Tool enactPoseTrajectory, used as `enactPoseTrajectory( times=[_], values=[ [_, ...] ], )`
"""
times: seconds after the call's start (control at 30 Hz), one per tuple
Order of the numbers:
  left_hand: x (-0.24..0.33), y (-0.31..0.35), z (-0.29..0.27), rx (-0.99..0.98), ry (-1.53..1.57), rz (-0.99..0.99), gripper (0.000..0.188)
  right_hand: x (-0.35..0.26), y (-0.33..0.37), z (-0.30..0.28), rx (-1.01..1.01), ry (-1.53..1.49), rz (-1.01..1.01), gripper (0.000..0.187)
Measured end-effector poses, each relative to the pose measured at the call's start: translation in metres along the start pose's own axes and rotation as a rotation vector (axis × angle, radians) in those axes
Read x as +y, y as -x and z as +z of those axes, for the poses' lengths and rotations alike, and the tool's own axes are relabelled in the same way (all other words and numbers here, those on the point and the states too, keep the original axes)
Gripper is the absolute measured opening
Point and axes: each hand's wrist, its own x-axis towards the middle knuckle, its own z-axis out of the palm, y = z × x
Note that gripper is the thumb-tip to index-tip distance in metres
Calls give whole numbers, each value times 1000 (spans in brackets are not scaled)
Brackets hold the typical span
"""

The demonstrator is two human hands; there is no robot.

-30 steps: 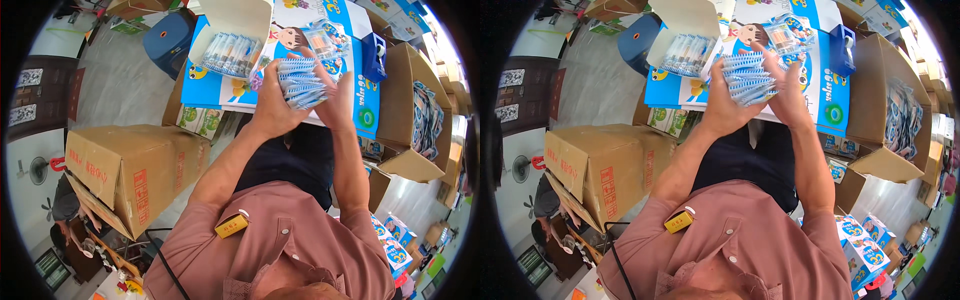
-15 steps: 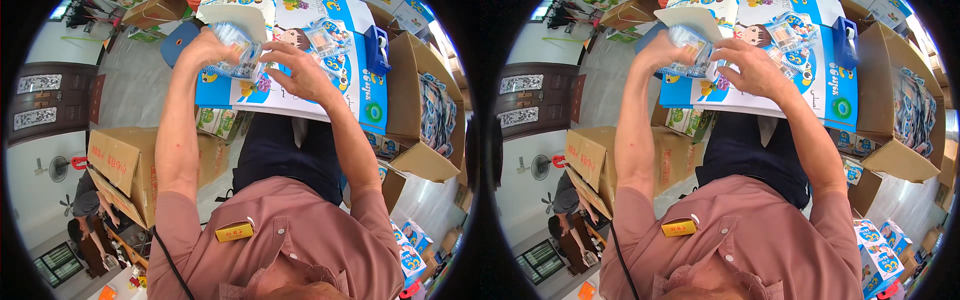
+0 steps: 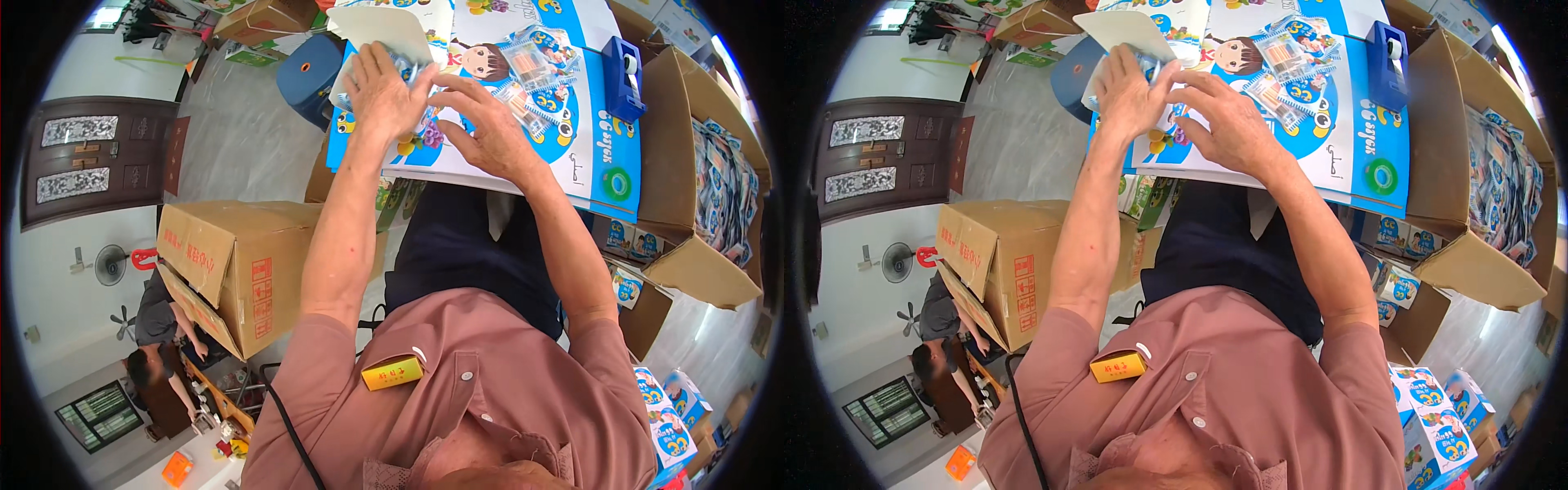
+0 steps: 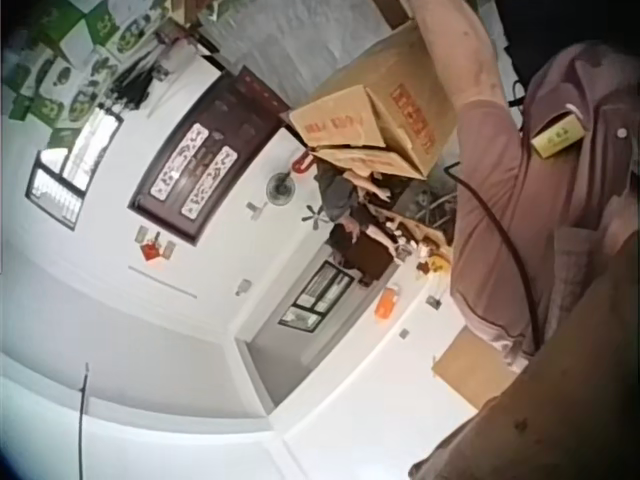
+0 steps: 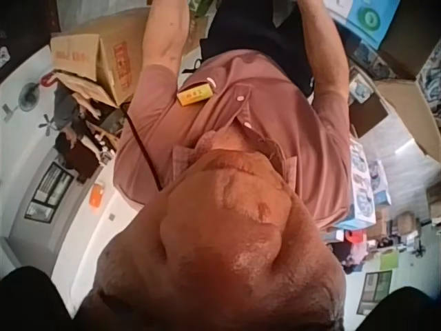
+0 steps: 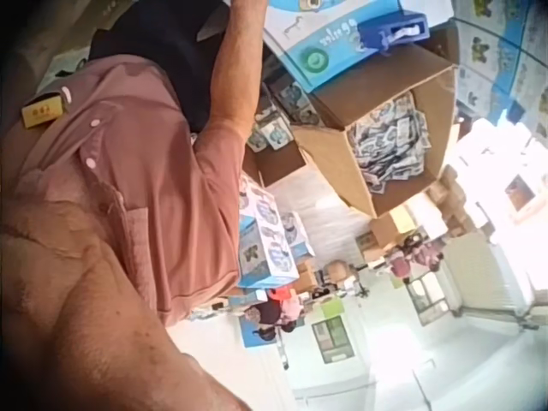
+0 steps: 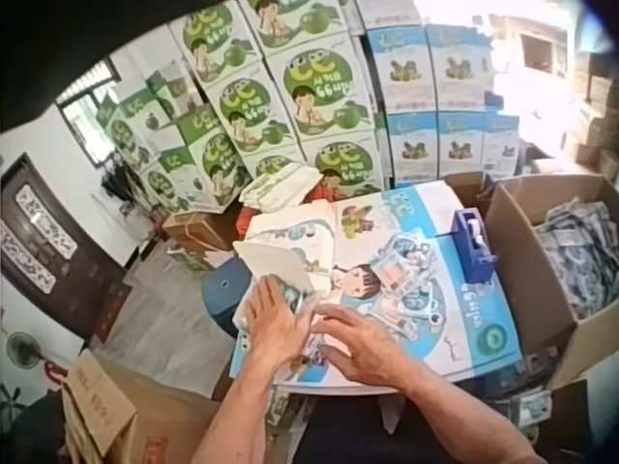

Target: Manual sorting and packing of small blue packets into cardboard boxes for distribution.

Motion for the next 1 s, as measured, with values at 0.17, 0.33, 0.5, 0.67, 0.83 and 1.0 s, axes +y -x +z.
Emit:
enactPoseTrajectory(
  times=[0.17, 0.33, 0.5, 0.67, 0.83, 1.0],
  values=[
    [-4, 7, 16, 139, -64, 35, 92, -6, -3, 11, 118, -56, 1, 29],
    [-18, 6, -25, -57, 223, 143, 80, -5, -1, 14, 210, -40, 95, 25],
    [-30, 19, -27, 2, 2, 232, 64, -13, -37, 8, 146, 130, -4, 20],
    [-32, 22, -25, 33, -180, 240, 64, -5, -64, 12, -138, 358, -7, 21],
    [-66, 5, -25, 78, -192, 248, 63, -12, -69, 28, -220, 542, 77, 23],
    [-78, 7, -19, 51, -202, 203, 64, -26, -67, 27, -220, 517, 103, 25]
  ],
)
